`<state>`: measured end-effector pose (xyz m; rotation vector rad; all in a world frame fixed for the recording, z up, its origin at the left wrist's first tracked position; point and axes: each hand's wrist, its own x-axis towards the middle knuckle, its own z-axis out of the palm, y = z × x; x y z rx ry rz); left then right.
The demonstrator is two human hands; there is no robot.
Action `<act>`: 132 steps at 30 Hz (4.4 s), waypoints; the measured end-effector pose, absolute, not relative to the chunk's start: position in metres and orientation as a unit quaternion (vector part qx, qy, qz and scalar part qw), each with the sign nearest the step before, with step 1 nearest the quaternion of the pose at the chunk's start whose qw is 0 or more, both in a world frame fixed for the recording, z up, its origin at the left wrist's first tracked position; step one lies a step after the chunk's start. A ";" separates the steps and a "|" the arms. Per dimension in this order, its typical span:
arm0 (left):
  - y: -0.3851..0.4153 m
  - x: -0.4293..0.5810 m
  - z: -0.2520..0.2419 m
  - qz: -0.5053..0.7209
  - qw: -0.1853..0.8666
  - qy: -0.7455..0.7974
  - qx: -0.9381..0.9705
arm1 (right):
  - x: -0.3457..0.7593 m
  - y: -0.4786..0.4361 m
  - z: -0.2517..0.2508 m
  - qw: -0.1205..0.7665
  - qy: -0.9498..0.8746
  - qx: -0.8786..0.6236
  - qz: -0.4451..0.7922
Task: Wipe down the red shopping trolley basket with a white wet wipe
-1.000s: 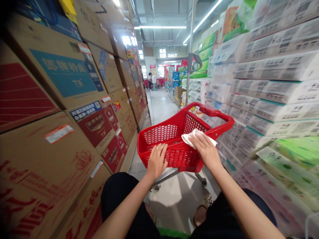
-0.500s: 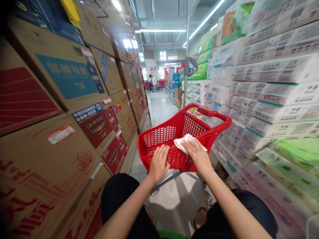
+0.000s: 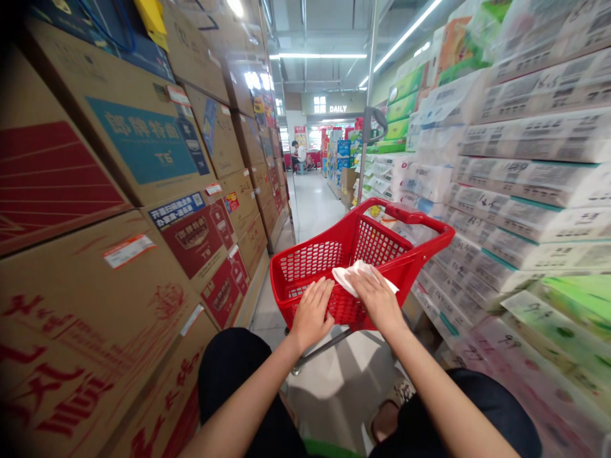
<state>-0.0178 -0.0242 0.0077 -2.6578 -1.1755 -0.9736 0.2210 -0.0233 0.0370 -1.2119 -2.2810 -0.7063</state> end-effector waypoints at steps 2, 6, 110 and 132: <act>-0.024 -0.019 0.007 -0.316 0.038 -0.380 -0.868 | 0.252 -0.018 0.047 0.238 -0.804 -0.470 -0.276; -0.026 -0.015 0.006 -0.319 0.037 -0.383 -0.866 | 0.267 -0.011 0.048 0.262 -0.758 -0.512 -0.308; -0.033 -0.025 -0.013 -0.372 0.059 -0.431 -0.820 | 0.133 0.001 -0.014 0.554 -0.607 -0.569 -0.026; -0.024 -0.064 -0.008 -0.338 0.064 -0.413 -0.844 | 0.213 0.011 0.008 0.431 -0.730 -0.523 -0.092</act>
